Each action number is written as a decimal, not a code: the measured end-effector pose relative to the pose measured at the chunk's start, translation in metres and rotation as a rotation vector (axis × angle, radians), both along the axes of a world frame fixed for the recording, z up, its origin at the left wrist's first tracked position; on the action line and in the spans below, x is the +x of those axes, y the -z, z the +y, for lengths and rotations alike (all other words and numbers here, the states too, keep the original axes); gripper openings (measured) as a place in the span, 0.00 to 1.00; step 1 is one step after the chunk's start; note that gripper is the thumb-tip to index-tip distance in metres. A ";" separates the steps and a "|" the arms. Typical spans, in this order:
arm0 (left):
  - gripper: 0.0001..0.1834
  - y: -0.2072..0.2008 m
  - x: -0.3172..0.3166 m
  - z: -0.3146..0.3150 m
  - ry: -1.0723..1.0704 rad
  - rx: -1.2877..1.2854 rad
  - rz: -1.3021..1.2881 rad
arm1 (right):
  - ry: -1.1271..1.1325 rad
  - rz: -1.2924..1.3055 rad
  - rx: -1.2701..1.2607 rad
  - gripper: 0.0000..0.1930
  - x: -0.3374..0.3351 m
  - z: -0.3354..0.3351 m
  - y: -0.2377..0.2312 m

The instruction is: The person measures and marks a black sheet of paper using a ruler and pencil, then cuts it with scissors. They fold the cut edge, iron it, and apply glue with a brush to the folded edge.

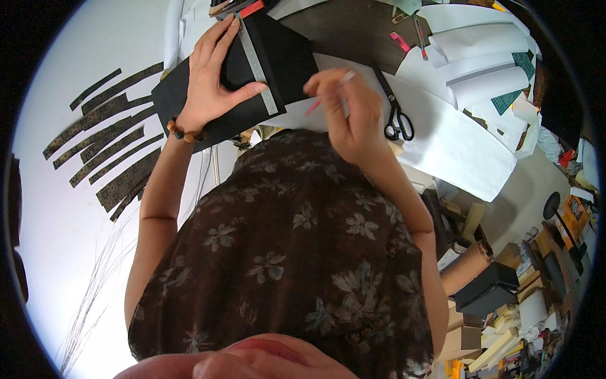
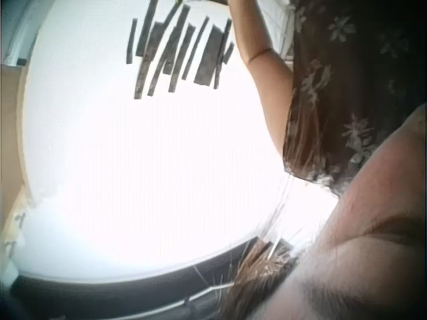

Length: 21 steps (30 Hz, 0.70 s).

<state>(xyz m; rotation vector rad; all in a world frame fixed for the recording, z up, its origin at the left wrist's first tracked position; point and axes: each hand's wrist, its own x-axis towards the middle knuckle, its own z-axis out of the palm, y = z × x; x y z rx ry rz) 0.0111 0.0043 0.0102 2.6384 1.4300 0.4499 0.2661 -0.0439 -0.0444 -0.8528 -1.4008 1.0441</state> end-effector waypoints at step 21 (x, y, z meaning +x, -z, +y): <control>0.26 -0.006 -0.034 -0.009 -0.343 -0.059 -0.408 | 0.168 -0.035 -0.640 0.13 0.004 0.029 0.148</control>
